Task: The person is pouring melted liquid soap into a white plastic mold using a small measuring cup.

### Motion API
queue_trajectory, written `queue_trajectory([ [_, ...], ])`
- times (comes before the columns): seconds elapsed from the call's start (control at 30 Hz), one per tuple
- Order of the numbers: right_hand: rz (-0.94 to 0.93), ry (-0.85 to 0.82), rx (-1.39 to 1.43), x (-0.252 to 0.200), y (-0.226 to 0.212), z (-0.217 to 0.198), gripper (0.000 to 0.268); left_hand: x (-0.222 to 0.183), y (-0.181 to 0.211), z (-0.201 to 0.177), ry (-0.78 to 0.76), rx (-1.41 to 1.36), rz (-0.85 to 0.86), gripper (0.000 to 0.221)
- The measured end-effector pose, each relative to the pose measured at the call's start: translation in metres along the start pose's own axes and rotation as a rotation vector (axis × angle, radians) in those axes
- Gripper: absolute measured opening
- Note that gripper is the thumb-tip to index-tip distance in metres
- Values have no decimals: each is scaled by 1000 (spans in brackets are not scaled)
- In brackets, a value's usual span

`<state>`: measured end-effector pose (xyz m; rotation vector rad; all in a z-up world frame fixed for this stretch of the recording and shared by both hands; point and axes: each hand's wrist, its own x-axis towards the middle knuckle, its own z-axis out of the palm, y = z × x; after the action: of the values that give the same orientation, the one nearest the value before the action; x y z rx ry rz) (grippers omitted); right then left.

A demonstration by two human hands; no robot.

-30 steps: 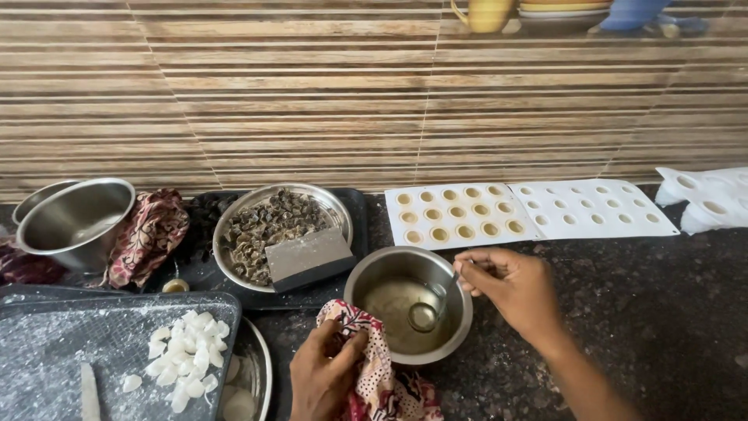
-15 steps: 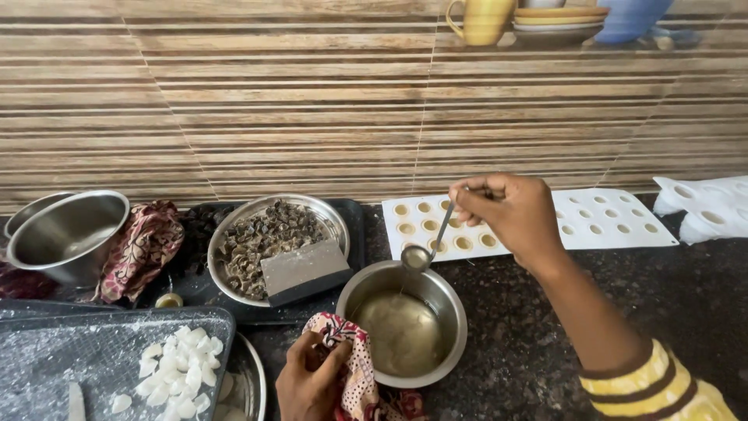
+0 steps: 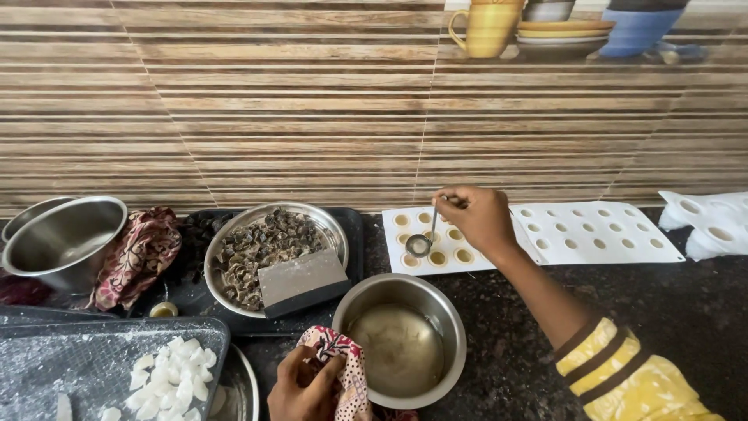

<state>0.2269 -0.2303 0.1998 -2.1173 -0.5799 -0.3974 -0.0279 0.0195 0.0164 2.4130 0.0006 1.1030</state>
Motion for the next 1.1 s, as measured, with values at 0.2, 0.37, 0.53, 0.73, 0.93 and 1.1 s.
queue_trajectory([
  [0.2,-4,-31,-75,-3,8,14,19,-1,1,1,5,8,-14,42],
  [0.37,-93,-66,-142,-6,16,19,19,3,7,-3,30,-4,-18,39],
  [0.53,-183,-72,-118,-9,14,21,19,5,7,-3,4,4,-22,35],
  [0.73,-322,-62,-176,-14,18,27,20,7,6,-5,-12,1,-12,32],
  [0.93,-396,-73,-184,-22,20,30,18,5,5,-2,6,5,4,33],
  [1.1,-394,-127,-215,-31,15,31,16,9,10,-7,9,-6,-1,36],
])
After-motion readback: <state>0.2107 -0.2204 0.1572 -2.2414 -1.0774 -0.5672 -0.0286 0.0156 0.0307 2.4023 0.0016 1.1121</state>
